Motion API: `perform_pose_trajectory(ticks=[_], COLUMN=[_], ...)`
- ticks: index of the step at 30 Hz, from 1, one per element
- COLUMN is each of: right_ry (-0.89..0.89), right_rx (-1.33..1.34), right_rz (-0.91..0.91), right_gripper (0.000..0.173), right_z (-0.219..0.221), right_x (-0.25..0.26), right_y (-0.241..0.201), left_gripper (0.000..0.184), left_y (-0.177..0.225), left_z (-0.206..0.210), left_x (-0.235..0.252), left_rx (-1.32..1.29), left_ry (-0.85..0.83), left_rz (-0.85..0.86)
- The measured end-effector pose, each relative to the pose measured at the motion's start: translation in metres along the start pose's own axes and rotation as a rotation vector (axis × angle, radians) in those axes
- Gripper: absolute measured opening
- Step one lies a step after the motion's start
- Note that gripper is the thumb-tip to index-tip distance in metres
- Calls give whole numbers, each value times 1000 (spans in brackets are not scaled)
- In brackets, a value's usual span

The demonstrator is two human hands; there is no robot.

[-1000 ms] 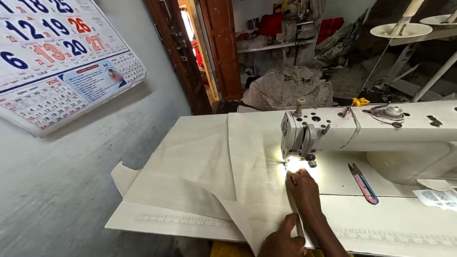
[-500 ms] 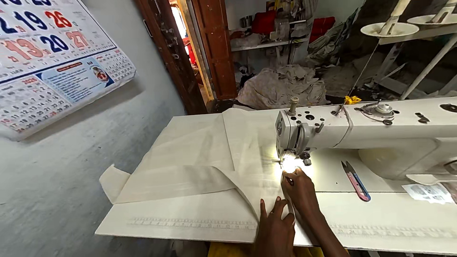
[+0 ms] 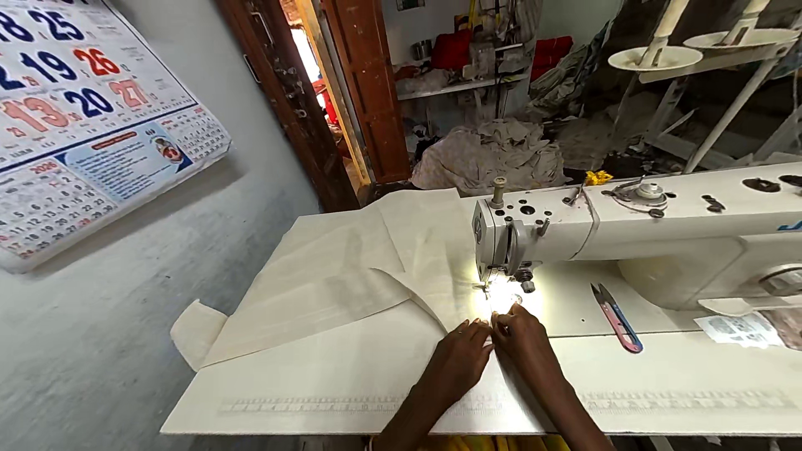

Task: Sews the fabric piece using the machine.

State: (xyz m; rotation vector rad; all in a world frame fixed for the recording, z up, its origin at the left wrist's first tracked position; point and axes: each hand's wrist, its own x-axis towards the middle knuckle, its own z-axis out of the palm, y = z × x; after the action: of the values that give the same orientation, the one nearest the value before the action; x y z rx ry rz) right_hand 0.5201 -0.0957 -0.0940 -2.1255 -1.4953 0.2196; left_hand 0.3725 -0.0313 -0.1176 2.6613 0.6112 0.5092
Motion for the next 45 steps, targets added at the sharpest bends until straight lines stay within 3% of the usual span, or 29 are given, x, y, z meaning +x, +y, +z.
perform_pose_trajectory(ticks=[7, 13, 16, 19, 21, 24, 26, 28, 34, 37, 40, 45], right_ry=[139, 146, 243, 399, 415, 420, 435, 418, 315, 72, -213, -313], right_rx=[20, 168, 148, 0, -111, -300, -343, -332, -350, -189, -100, -155], right_rz=[-155, -248, -150, 94, 159, 97, 13, -16, 140, 197, 114, 143], right_gripper=[10, 25, 18, 30, 31, 23, 37, 49, 22, 25, 34, 42], right_z=[12, 17, -14, -59, -69, -65, -62, -58, -64, -68, -47, -18], right_x=[7, 11, 0, -14, -18, -20, -22, -25, -21, -24, -26, 2], right_y=[13, 37, 74, 127, 157, 180, 184, 180, 150, 104, 44, -16], left_gripper=[35, 33, 38, 48, 51, 53, 56, 58, 58, 58, 58, 56], left_y=[-27, -43, -40, -33, -29, -22, -19, -15, 5, 13, 18, 19], left_z=[-10, -5, -4, -9, -13, -15, -13, -11, -14, -12, -10, -4], left_x=[22, 39, 44, 45, 47, 50, 48, 43, 28, 22, 19, 9], left_rx=[40, 230, 343, 397, 420, 421, 422, 423, 367, 386, 391, 437], left_ry=[-3, 124, 123, 40, -12, -79, -104, -122, -224, -229, -261, -203], left_rz=[78, 93, -9, -148, -189, -264, -318, -364, -498, -565, -612, -582])
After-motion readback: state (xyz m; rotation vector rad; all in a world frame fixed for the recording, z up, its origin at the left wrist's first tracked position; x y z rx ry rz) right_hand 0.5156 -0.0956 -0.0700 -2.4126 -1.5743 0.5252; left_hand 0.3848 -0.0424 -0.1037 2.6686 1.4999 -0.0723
